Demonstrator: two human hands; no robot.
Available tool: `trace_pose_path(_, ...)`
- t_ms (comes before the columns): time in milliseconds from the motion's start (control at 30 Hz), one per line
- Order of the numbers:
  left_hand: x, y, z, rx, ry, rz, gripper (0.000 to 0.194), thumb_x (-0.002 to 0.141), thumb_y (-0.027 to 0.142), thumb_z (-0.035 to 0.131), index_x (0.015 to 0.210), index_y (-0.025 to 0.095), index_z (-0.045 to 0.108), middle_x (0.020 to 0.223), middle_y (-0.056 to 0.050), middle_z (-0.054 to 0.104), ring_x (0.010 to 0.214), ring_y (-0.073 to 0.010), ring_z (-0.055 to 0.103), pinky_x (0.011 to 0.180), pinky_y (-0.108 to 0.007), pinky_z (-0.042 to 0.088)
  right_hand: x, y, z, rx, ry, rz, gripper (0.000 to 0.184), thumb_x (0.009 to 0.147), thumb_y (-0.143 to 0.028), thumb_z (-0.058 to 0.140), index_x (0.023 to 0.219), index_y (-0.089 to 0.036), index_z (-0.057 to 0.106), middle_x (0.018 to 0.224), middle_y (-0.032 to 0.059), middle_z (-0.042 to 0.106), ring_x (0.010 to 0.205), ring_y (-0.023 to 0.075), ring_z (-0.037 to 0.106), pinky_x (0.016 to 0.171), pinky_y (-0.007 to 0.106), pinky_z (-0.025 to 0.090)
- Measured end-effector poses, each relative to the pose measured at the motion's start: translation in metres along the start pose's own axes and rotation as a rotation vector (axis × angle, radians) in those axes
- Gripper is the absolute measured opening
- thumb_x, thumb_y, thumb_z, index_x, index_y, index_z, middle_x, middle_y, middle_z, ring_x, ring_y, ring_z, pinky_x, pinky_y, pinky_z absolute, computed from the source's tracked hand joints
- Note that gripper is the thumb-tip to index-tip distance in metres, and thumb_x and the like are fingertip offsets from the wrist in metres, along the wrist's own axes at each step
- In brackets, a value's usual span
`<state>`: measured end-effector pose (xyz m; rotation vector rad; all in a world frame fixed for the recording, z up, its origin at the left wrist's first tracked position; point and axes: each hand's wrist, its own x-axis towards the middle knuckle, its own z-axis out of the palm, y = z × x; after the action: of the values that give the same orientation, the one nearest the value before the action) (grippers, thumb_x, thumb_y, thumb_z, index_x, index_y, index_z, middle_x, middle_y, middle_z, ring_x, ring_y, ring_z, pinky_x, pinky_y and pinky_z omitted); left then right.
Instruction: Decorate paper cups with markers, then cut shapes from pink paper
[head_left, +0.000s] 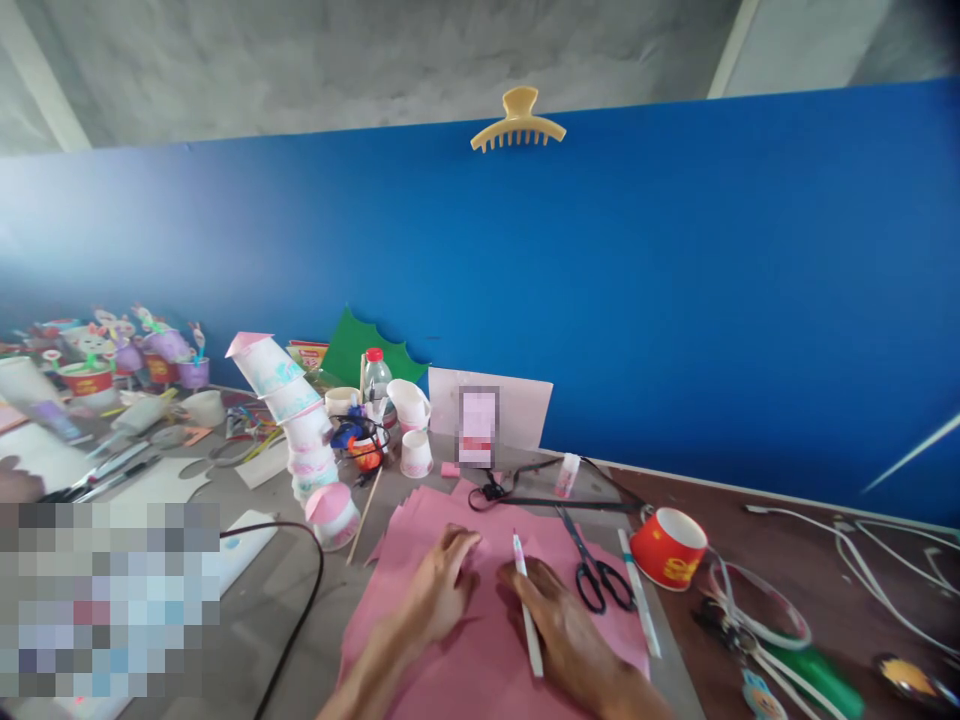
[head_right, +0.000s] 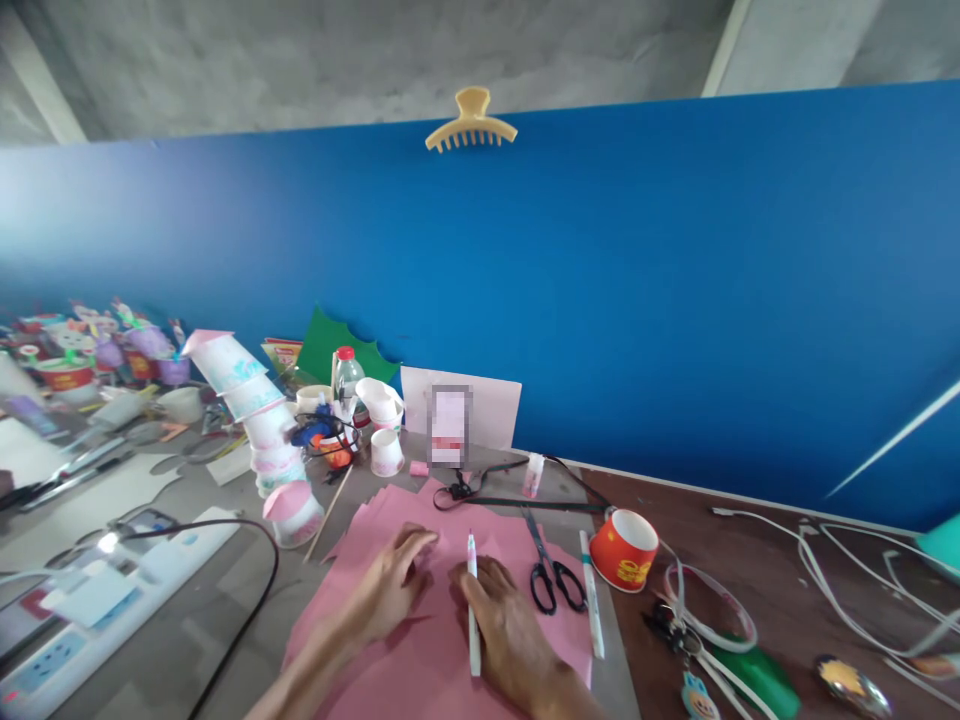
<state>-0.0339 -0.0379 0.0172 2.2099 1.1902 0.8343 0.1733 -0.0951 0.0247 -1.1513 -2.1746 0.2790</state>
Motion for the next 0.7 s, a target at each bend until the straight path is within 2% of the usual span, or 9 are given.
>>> trace_pose_path(100,0.000,0.000,-0.002,0.097,0.022,0.040,0.047,0.075,0.002,0.052,0.118,0.018,0.063,0.123,-0.013,0.065,0.114,-0.0249,0.061,0.098,-0.039,0.052,-0.001,-0.001,-0.001,0.009,-0.087,0.048,0.038,0.083,-0.005,0.050,0.116,-0.018,0.062,0.109,0.0127,0.070,0.101,0.0278,0.063,0.088,0.044,0.054)
trace_pose_path(200,-0.001,0.004,-0.007,0.167,-0.072,0.048,0.046,0.075,0.007,0.061,0.119,0.020,0.064,0.126,-0.011,0.067,0.121,-0.0290,0.057,0.106,-0.047,0.048,-0.002,-0.002,-0.003,0.023,-0.083,0.045,0.035,0.086,-0.007,0.051,0.117,-0.018,0.061,0.107,0.0120,0.070,0.101,0.0272,0.063,0.089,0.042,0.054)
trace_pose_path(300,0.000,0.012,-0.011,0.193,-0.169,0.050,0.047,0.074,0.015,0.071,0.120,0.021,0.064,0.129,-0.011,0.066,0.125,-0.0313,0.053,0.113,-0.054,0.038,-0.006,0.002,-0.002,0.035,-0.027,-0.004,0.043,0.087,-0.007,0.051,0.127,-0.021,0.056,0.109,0.0104,0.070,0.102,0.0258,0.064,0.089,0.040,0.055)
trace_pose_path(433,0.000,0.022,-0.016,0.207,-0.208,0.026,0.041,0.076,0.019,0.072,0.116,0.021,0.065,0.128,-0.009,0.065,0.124,-0.0295,0.053,0.116,-0.053,0.034,-0.015,0.009,0.004,0.005,0.140,-0.057,0.054,0.091,-0.012,0.049,0.143,-0.023,0.041,0.117,0.0110,0.069,0.106,0.0269,0.067,0.088,0.040,0.057)
trace_pose_path(567,-0.001,0.026,-0.016,0.220,-0.207,0.029,0.032,0.077,0.023,0.074,0.108,0.021,0.066,0.129,-0.010,0.063,0.127,-0.0310,0.050,0.116,-0.055,0.032,-0.021,0.014,0.012,-0.012,0.290,0.081,0.052,0.097,-0.022,0.049,0.147,-0.025,0.032,0.116,0.0087,0.070,0.108,0.0266,0.067,0.092,0.042,0.057)
trace_pose_path(700,-0.002,0.024,-0.013,0.261,-0.195,0.017,0.035,0.074,0.027,0.078,0.106,0.019,0.066,0.138,-0.015,0.057,0.136,-0.0377,0.042,0.117,-0.063,0.026,-0.020,0.014,0.011,0.002,0.312,0.152,0.040,0.098,-0.026,0.049,0.138,-0.020,0.042,0.108,0.0103,0.070,0.099,0.0265,0.068,0.084,0.042,0.058)
